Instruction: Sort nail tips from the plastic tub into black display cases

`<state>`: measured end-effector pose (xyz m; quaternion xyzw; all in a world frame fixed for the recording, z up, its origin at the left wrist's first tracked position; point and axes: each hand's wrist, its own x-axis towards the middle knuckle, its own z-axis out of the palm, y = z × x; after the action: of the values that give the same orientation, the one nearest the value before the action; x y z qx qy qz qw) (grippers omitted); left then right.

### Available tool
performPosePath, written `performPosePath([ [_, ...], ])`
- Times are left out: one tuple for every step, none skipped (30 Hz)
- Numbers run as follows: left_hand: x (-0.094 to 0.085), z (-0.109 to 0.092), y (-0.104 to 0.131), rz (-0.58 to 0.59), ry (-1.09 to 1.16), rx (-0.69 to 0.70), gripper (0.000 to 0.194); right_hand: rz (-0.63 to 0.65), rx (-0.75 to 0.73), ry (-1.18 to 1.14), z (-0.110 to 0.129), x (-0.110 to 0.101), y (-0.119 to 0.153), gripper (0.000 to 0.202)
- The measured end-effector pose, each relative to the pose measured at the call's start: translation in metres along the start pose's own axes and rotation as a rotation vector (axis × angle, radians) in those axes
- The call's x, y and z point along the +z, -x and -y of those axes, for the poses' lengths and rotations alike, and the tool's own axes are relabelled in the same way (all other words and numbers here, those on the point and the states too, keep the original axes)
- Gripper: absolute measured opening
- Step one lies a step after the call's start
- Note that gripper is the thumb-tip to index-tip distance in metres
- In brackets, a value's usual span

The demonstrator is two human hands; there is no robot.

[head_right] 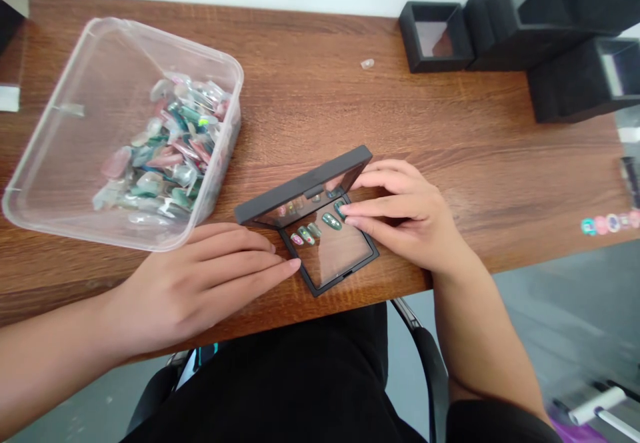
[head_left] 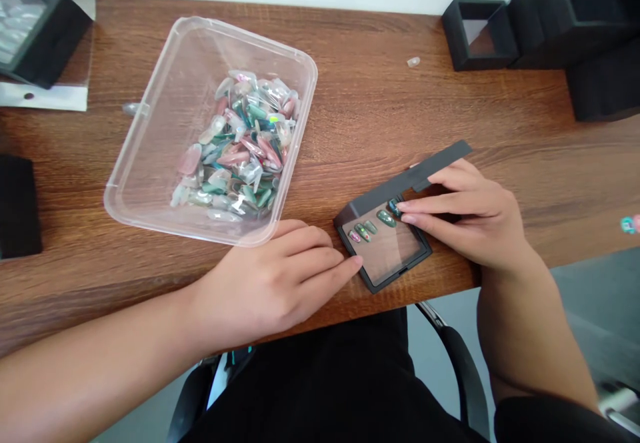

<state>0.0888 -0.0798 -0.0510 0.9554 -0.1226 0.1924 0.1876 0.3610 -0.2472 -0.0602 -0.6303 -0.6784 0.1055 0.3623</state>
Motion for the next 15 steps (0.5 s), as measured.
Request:
performPosePath([
  [-0.002,0.0,-0.001,0.014,-0.003,-0.003,0.03,-0.004,0.01,0.002,0.0,0.0,0.0,0.026],
  [-0.003,-0.001,-0.002,0.029,-0.004,-0.006,0.029,-0.007,0.018,0.006,0.001,0.0,0.0,0.026],
  [-0.004,-0.001,-0.003,0.047,-0.004,-0.011,0.029,-0.007,0.025,0.011,0.001,0.0,-0.001,0.026],
  [-0.005,-0.001,-0.003,0.043,-0.004,-0.012,0.029,-0.005,0.025,0.015,0.001,0.0,-0.001,0.027],
  [-0.005,-0.001,-0.003,0.025,-0.004,-0.01,0.029,0.0,0.018,0.019,0.002,0.001,-0.002,0.027],
  [-0.004,-0.001,-0.003,0.023,-0.002,-0.011,0.03,0.006,0.006,0.019,0.003,0.001,-0.002,0.027],
  [-0.003,-0.001,-0.002,0.012,-0.001,-0.009,0.03,0.014,-0.008,0.016,0.003,0.001,-0.002,0.027],
  [-0.001,0.0,0.0,-0.004,0.003,-0.006,0.031,0.021,-0.014,0.011,0.004,0.001,-0.002,0.027],
  [0.001,0.0,0.001,-0.021,0.009,-0.004,0.031,0.023,-0.013,0.004,0.004,0.001,-0.002,0.027],
  [0.003,0.0,0.004,-0.041,0.022,-0.007,0.032,0.015,-0.005,-0.005,0.005,0.001,-0.002,0.027],
  [0.004,0.0,0.006,-0.062,0.039,-0.012,0.033,0.001,0.009,-0.015,0.006,0.001,-0.001,0.028],
  [0.006,0.0,0.009,-0.092,0.062,-0.015,0.034,-0.021,0.025,-0.027,0.006,0.001,0.0,0.029],
  [0.007,0.0,0.011,-0.115,0.089,-0.014,0.035,-0.048,0.042,-0.039,0.006,0.001,0.002,0.029],
  [0.008,0.0,0.013,-0.125,0.12,-0.012,0.036,-0.079,0.062,-0.05,0.006,0.001,0.003,0.028],
  [0.008,-0.001,0.015,-0.134,0.149,-0.001,0.035,-0.109,0.082,-0.06,0.006,0.0,0.005,0.027],
])
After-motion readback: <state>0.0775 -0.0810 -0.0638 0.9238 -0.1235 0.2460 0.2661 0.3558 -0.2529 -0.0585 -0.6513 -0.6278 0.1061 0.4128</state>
